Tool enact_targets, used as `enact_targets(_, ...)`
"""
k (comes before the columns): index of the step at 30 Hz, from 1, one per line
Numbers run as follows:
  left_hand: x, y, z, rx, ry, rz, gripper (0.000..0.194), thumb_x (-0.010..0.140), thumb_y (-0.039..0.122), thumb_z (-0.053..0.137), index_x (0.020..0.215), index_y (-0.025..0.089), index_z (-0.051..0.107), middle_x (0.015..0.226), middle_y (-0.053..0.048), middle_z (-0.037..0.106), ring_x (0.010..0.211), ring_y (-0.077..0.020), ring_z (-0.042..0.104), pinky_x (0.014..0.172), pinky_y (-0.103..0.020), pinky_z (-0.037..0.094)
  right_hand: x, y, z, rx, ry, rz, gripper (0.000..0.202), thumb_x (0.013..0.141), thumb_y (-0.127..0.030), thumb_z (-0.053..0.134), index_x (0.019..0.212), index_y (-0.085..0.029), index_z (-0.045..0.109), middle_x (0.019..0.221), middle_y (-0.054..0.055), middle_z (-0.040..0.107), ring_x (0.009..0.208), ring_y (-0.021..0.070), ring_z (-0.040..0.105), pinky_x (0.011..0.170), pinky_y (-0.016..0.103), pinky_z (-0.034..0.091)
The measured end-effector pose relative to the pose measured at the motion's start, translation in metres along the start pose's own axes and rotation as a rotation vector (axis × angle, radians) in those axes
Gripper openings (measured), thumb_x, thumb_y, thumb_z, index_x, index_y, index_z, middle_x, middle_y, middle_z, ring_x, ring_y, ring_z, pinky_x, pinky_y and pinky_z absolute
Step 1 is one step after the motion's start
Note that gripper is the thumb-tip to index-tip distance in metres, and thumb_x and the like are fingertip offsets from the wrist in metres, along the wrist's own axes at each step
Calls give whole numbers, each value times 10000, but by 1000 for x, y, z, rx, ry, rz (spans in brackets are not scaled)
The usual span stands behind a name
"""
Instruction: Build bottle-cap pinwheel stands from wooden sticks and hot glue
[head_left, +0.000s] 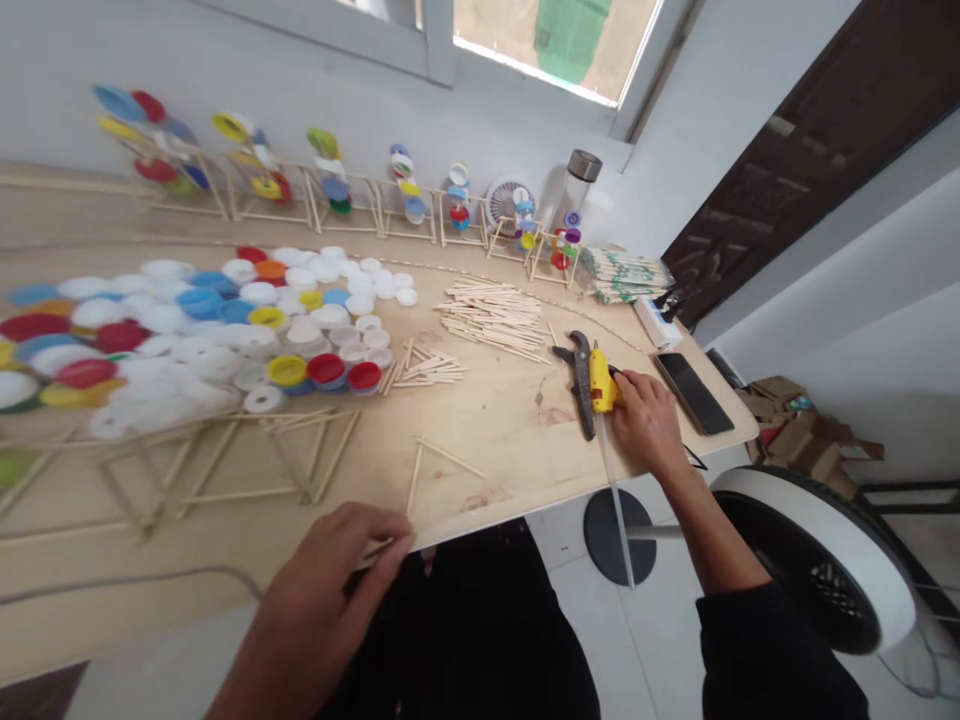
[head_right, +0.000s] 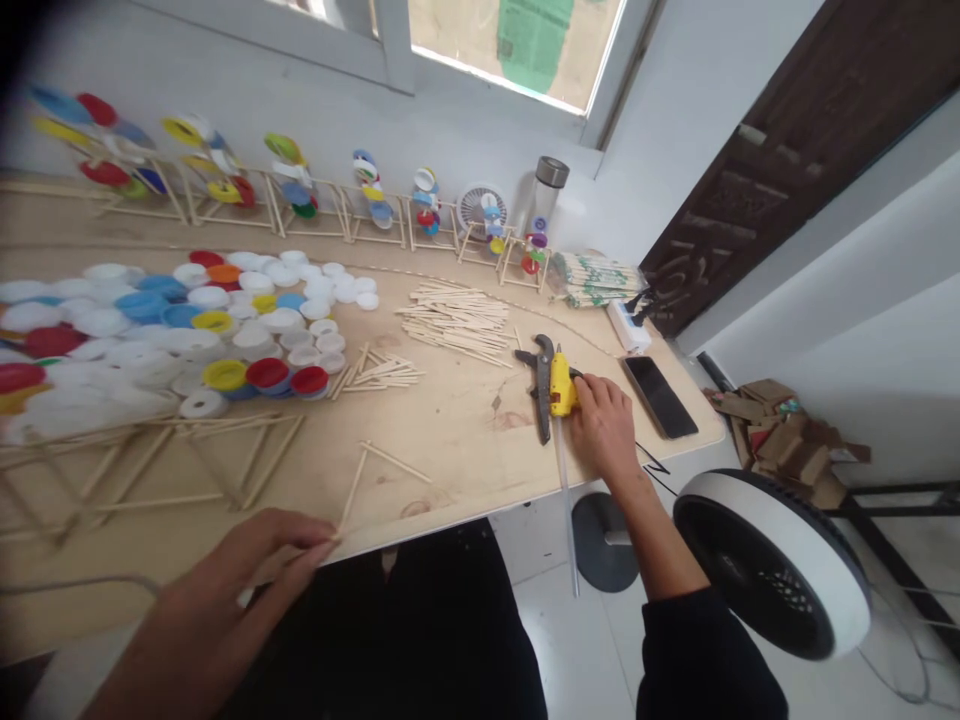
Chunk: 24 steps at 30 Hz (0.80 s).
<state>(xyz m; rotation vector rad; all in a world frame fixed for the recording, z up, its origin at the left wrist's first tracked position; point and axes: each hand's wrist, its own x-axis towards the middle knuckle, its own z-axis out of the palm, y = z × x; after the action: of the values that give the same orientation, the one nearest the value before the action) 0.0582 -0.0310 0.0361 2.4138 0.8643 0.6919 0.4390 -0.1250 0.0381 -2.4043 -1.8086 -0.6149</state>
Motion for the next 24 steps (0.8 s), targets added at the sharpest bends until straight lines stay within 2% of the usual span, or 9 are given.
enact_targets(3, -3, -14, -13, -6, 92, -151, 214, 896, 418, 477, 1015, 272, 577, 805, 26, 721, 699, -154, 695, 630, -244, 527, 4, 3, 1, -3, -22, -22, 387, 819, -141, 496, 1195, -114, 581, 1233, 160, 599, 1103, 312, 494, 867, 419, 395)
enact_targets(4, -3, -18, -16, -15, 89, -181, 259, 886, 440, 483, 1062, 276, 580, 796, 28, 730, 686, -158, 703, 623, -243, 537, 5, 4, 1, -1, -30, -30, 376, 817, -139, 494, 1181, -120, 586, 1227, 158, 602, 1093, 311, 498, 859, 416, 395)
enact_targets(6, -1, -22, -20, -78, 43, -239, 295, 872, 461, 496, 1086, 285, 597, 792, 28, 746, 681, -166, 716, 607, -241, 553, 9, 6, 2, 14, -46, -47, 361, 802, -132, 498, 1151, -126, 592, 1216, 156, 605, 1076, 309, 504, 851, 411, 395)
enact_targets(9, 0, -22, -22, -287, -65, -353, 247, 891, 441, 480, 1026, 281, 610, 737, 29, 739, 664, -162, 714, 591, -234, 566, 12, 10, 5, 71, -51, -56, 355, 764, -115, 507, 1110, -127, 587, 1180, 160, 614, 1048, 307, 514, 853, 406, 399)
enact_targets(12, -1, -20, -21, -455, -74, -402, 208, 911, 408, 444, 951, 254, 577, 693, 16, 705, 613, -153, 681, 550, -237, 561, 15, 12, 9, 119, -32, -34, 336, 736, -94, 503, 1062, -134, 577, 1112, 163, 623, 1008, 306, 527, 850, 406, 407)
enact_targets(15, -1, -20, -19, -442, -20, -337, 148, 905, 350, 436, 928, 248, 541, 686, 16, 683, 646, -154, 676, 587, -240, 559, 16, 13, 11, 140, -10, -12, 325, 719, -88, 503, 1034, -145, 562, 1049, 160, 620, 975, 303, 539, 829, 404, 424)
enact_targets(18, 1, -22, -16, -271, -6, -194, 131, 881, 304, 456, 941, 253, 560, 714, 24, 684, 639, -142, 671, 589, -218, 534, 18, 12, 9, 285, 68, 105, 293, 715, -143, 529, 1006, -163, 555, 985, 138, 610, 916, 286, 561, 783, 391, 456)
enact_targets(21, 5, -26, -12, -40, -1, 13, 172, 866, 259, 462, 967, 255, 602, 852, 7, 707, 699, -136, 683, 616, -211, 513, 20, 9, -1, 575, 176, 302, 282, 724, -239, 577, 998, -180, 555, 934, 94, 603, 837, 249, 580, 730, 370, 479)
enact_targets(24, 9, -35, -8, 131, -38, 202, 275, 881, 200, 406, 1050, 256, 615, 892, -11, 694, 689, -130, 668, 607, -220, 484, 19, 1, -20, 941, 240, 486, 317, 720, -303, 634, 1012, -198, 564, 904, 53, 616, 791, 214, 593, 666, 329, 479)
